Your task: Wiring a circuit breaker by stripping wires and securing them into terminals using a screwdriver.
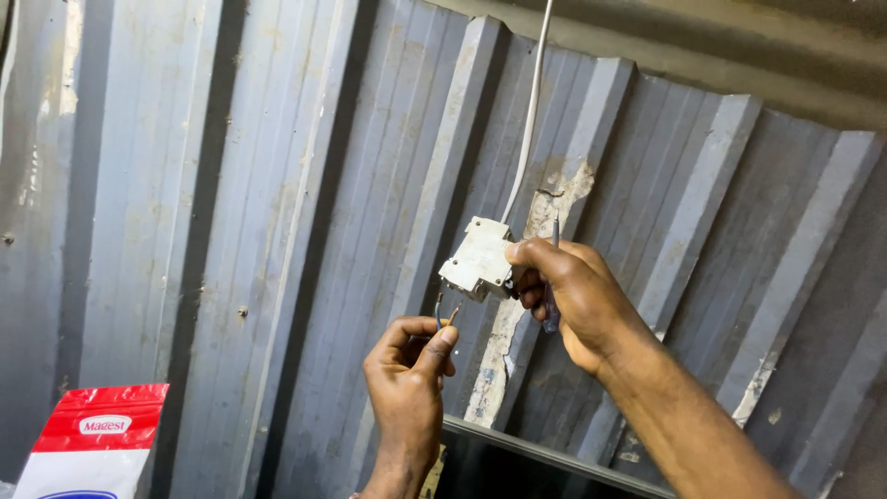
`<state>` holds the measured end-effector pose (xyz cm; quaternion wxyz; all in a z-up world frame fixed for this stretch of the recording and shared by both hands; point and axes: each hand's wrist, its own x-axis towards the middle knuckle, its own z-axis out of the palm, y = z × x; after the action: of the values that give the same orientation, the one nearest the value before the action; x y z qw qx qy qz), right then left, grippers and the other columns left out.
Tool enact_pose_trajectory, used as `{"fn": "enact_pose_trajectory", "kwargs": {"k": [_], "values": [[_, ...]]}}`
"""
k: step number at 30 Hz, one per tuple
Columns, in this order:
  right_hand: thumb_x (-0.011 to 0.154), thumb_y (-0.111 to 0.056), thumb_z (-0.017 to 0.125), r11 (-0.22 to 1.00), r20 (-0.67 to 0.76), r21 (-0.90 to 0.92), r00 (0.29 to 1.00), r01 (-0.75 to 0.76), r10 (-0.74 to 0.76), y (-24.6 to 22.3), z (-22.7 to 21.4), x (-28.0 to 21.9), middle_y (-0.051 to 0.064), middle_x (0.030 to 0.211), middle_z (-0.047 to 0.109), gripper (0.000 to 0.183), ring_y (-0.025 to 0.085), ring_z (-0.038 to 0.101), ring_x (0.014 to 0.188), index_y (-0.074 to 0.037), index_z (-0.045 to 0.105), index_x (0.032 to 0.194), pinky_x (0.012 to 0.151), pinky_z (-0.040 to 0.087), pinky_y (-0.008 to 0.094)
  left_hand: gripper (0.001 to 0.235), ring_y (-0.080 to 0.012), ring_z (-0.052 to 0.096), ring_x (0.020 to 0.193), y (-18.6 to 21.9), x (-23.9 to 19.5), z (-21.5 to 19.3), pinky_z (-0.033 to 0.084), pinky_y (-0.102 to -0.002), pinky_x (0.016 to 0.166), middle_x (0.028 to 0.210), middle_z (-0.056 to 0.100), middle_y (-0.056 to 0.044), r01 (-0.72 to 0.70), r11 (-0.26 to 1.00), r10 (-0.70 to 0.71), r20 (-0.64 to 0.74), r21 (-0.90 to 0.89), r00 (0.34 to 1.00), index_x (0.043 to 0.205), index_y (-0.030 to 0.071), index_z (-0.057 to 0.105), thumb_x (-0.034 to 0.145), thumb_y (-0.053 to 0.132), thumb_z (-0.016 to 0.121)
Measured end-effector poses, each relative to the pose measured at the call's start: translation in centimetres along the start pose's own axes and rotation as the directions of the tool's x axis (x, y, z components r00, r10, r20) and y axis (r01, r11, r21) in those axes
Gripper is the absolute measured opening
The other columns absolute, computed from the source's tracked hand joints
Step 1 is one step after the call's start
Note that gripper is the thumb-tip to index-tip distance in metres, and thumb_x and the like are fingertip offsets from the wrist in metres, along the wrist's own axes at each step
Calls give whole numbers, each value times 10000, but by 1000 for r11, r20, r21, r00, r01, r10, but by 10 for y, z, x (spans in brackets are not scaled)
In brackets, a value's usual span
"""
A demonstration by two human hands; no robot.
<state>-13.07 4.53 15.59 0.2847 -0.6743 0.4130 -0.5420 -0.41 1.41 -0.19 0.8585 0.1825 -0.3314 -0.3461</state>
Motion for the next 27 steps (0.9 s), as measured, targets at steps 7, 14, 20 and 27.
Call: {"fn": "enact_pose_trajectory", "kwargs": {"k": [7,14,20,27], "values": [[907,-267,750,996,-80,-91,996,23,-30,-3,12,-3,5,746,603,232,143,518,696,-150,612,763,623,368,329,99,-163,573,556,3,8,1,389,-325,507,625,648,-92,42,999,-42,-13,10,999,897,27,795,946,46,879],[921,-294,763,991,-97,-130,995,3,-15,-6,16,-7,7,786,605,247,151,530,749,-157,595,801,683,398,343,77,-163,568,531,0,12,-1,388,-304,490,640,666,-108,56,998,-56,21,5,998,921,-2,808,945,24,877],[909,-223,774,986,-107,-131,988,98,-113,3,12,-1,31,791,624,243,160,566,789,-107,605,781,708,472,353,71,-160,546,527,-4,15,0,371,-304,494,618,639,-106,35,999,-35,55,1,998,910,-8,807,938,16,867],[874,-233,789,980,-117,-156,982,127,-146,7,17,3,8,780,631,297,153,564,773,-124,563,714,712,475,364,103,-151,518,499,-9,21,-4,345,-309,476,605,598,-75,22,1000,-24,88,19,996,896,16,773,928,-3,868]]}}
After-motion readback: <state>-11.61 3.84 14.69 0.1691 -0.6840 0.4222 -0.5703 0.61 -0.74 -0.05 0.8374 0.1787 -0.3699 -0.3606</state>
